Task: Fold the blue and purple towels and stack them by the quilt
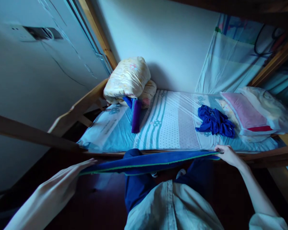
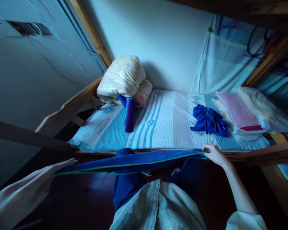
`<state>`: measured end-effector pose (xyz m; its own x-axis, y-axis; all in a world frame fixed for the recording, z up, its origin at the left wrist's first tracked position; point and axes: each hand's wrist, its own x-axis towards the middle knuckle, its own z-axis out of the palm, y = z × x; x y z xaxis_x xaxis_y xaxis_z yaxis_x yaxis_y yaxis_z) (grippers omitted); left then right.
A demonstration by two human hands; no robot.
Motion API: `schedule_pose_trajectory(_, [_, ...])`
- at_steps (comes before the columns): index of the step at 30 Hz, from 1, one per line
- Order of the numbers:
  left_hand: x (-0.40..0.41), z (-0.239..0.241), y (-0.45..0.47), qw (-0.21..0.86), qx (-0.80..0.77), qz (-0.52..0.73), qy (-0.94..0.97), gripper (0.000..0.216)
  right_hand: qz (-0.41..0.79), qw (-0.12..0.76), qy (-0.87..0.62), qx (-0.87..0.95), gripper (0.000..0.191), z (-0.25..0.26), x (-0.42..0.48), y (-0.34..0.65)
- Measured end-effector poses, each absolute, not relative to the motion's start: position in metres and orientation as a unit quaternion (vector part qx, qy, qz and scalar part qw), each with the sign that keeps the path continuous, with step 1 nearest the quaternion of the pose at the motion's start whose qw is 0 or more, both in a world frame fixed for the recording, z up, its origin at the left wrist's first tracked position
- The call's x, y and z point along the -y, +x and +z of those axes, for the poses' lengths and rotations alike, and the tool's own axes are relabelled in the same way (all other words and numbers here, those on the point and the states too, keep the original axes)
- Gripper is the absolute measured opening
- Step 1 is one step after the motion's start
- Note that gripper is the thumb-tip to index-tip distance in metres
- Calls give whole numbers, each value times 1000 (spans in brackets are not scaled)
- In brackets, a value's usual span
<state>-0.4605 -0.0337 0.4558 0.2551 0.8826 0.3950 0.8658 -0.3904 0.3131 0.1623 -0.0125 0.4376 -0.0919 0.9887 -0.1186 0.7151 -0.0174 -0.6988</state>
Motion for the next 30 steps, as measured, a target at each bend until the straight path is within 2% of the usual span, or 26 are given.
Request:
schedule_pose_trajectory(3, [27,453,-467,-4,-503,249,827,61,305,178,-653,670,21,450,23,178])
schedule_pose_trajectory(8, [12,445,-476,-25,-544,214,811,30,227,168,-683,673,31,459,38,194])
schedule_pose_trajectory(11, [-5,446,-470,-42,-580,197,789,29,239,161,-690,664,32,464,38,202])
schedule_pose_trajectory(13, [-25,446,-464,26,-597,161,785,29,283,151,-689,650,35,465,31,208])
schedule_pose_trajectory(17, [-78,438,-442,276,-611,37,741,27,380,137,-683,609,41,460,-5,217])
schedule_pose_trajectory(19, [-107,430,-425,358,-613,11,704,27,406,155,-680,590,39,451,-32,215])
schedule_pose_trajectory(22, [-148,415,-396,378,-642,43,665,27,403,226,-684,564,30,435,-79,207])
schedule_pose_trajectory(27, [-208,411,-365,308,-724,167,594,26,302,354,-703,538,17,423,-145,197])
schedule_pose_trajectory(30, [-232,422,-356,250,-715,277,591,33,206,399,-684,574,22,430,-165,200])
